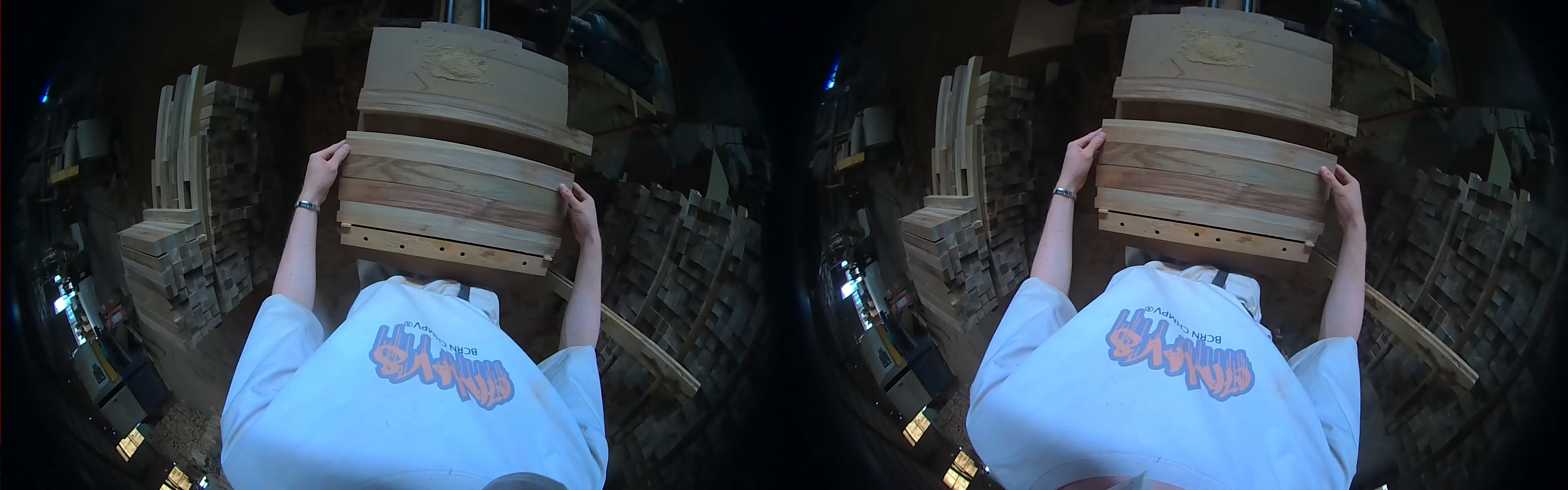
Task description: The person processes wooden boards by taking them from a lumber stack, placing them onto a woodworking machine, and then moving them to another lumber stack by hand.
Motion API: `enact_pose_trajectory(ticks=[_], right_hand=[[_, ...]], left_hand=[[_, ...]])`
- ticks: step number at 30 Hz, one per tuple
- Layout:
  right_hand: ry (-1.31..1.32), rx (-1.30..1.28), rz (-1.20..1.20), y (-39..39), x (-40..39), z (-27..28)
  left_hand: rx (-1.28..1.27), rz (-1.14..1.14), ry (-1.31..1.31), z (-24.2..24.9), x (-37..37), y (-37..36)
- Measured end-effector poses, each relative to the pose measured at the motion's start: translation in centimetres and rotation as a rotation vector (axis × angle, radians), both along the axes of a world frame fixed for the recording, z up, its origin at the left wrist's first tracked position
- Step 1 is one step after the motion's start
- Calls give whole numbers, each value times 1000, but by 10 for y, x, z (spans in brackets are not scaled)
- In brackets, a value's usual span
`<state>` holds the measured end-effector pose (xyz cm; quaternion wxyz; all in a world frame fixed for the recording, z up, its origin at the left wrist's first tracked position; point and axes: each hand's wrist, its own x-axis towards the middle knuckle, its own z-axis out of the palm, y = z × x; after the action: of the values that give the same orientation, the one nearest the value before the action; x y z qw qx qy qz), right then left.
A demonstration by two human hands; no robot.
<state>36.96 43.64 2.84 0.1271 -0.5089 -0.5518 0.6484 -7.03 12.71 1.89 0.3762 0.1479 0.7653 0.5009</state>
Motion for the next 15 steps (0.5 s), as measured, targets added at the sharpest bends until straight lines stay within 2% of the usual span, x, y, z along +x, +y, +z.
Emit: enact_pose_trajectory(ticks=[2,6,11,15], right_hand=[[36,-146,40,8,-1,1],[48,-90,74,9,-2,2],[30,-247,62,15,-2,2],[-55,-275,150,32,-5,-5]], left_hand=[[4,-30,-107,3,-5,1],[34,5,-162,-7,-10,-5],[98,-12,-316,8,-10,3],[52,-63,-376,-13,-32,17]])
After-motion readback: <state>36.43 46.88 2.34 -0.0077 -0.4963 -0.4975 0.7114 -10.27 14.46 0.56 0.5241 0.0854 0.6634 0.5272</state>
